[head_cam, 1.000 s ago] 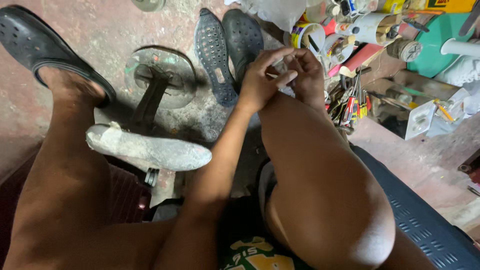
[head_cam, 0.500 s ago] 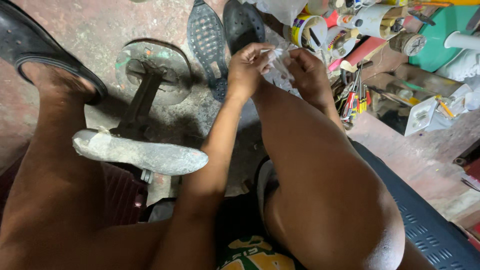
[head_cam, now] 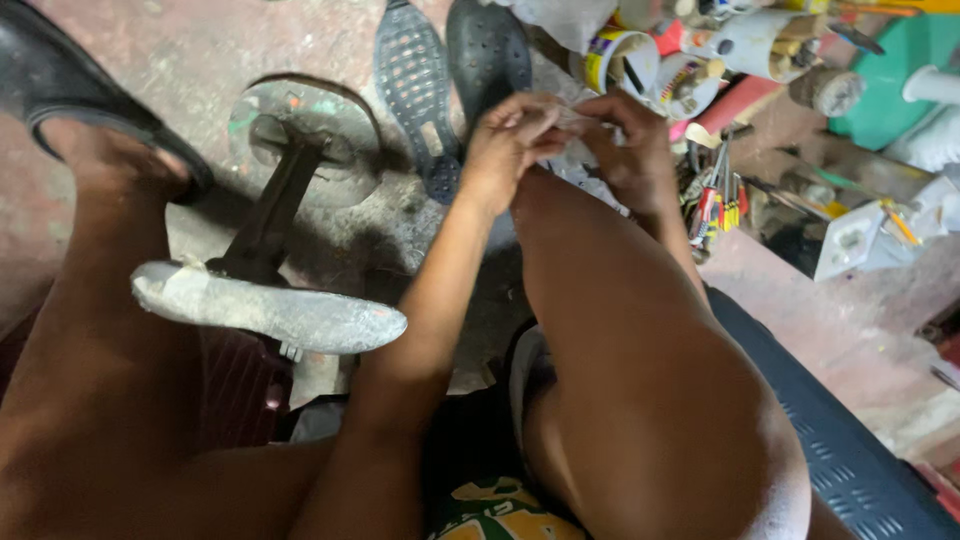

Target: The person cleans a black perforated sandal with a white cloth, then uses a small metal tool to scrape and adjust the sole and strap areas. The person repeatedly wipes and scrapes different parts of the sandal while seated on the floor.

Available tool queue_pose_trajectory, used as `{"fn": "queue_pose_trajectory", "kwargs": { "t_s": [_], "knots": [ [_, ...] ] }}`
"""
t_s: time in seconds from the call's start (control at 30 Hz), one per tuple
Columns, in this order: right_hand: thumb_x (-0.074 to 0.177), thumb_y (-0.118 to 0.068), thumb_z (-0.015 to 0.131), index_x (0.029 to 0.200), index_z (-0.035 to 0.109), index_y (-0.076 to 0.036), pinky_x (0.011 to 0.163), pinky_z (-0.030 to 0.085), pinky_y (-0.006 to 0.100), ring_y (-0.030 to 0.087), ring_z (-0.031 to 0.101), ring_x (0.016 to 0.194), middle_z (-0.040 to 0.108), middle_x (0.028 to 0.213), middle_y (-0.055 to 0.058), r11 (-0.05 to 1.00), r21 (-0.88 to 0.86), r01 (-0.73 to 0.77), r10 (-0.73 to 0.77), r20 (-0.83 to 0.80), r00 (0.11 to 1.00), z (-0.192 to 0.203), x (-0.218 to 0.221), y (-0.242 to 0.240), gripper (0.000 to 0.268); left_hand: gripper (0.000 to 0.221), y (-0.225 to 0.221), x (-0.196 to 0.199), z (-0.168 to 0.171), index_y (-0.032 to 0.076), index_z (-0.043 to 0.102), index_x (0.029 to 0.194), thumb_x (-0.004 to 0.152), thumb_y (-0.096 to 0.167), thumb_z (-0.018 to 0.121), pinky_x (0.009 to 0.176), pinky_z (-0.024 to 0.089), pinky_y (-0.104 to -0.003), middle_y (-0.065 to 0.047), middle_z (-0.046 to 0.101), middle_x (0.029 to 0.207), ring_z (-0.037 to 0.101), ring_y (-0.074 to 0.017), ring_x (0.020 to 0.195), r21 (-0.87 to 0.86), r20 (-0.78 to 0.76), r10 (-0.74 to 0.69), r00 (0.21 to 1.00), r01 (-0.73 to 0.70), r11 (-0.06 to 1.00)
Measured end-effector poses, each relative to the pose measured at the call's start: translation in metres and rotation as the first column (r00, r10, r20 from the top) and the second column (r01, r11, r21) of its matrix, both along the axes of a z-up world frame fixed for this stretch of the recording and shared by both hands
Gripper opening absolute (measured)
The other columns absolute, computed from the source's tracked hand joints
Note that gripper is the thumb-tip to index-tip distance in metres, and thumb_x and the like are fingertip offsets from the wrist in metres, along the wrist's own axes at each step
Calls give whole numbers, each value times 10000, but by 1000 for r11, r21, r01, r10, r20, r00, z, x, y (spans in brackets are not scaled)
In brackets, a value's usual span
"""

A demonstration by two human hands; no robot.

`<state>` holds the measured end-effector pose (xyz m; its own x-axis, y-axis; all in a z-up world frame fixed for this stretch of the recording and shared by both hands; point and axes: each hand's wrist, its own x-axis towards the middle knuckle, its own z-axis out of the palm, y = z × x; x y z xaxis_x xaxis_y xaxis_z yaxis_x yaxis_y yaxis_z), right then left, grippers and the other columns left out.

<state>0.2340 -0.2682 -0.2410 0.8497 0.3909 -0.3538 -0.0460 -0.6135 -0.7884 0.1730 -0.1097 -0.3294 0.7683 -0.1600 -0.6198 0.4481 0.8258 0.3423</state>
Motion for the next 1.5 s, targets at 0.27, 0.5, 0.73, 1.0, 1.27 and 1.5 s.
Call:
{"fn": "queue_pose_trajectory", "kwargs": {
  "t_s": [0.27, 0.5, 0.73, 1.0, 1.27, 1.5],
  "knots": [
    [1108, -62, 653, 1148, 715, 8, 883, 532, 250, 76, 632, 941, 709, 1021, 11, 863, 332, 380, -310, -246, 918, -10, -1, 10, 102, 66, -16, 0, -4, 65, 717, 979, 976, 110, 765, 693, 505, -240, 10, 697, 865, 627, -74, 771, 185, 158, -72, 985, 42, 982],
    [1086, -175, 604, 1194, 750, -52, 572, 347, 204, 2, 464, 662, 590, 837, -51, 934, 76, 350, -307, -338, 890, 8, 2, 29, 220, 84, -14, 4, 14, 56, 689, 901, 929, 56, 768, 685, 553, -224, 25, 724, 803, 652, -56, 732, 658, 62, -88, 994, 25, 752],
    [1047, -94, 658, 1256, 741, -38, 525, 319, 246, 51, 406, 587, 586, 796, -16, 919, 75, 388, -329, -399, 856, 6, 0, 23, 232, 195, 11, -37, -11, 31, 686, 1103, 926, 54, 766, 812, 528, -251, 6, 684, 1001, 606, -59, 880, 664, 239, -137, 961, -59, 745],
    [1088, -1, 673, 1197, 647, 9, 941, 541, 298, 116, 666, 1022, 715, 1105, 47, 832, 466, 300, -163, -311, 936, -2, -8, 14, 113, 179, 104, -217, -13, 35, 684, 1172, 1015, 79, 758, 742, 523, -271, -33, 671, 1013, 614, -98, 834, 772, -197, -129, 972, 235, 590],
    [1099, -18, 610, 1169, 649, -20, 984, 588, 388, 217, 722, 1001, 730, 1055, 126, 515, 775, 366, -10, -422, 907, 23, 18, 34, 80, 336, 272, -212, -45, 40, 640, 1284, 1001, 100, 812, 785, 552, -305, -74, 671, 1122, 671, -143, 863, 887, -338, 142, 930, 265, 379],
    [1074, -29, 629, 1210, 632, -30, 864, 608, 448, 247, 712, 843, 707, 1025, 149, 385, 676, 628, 61, -698, 713, 17, 40, 40, 136, 475, 351, -112, -48, 45, 601, 1381, 990, 118, 859, 823, 578, -335, -110, 672, 1218, 720, -183, 890, 914, -237, 112, 965, 183, 363]
  ]
}}
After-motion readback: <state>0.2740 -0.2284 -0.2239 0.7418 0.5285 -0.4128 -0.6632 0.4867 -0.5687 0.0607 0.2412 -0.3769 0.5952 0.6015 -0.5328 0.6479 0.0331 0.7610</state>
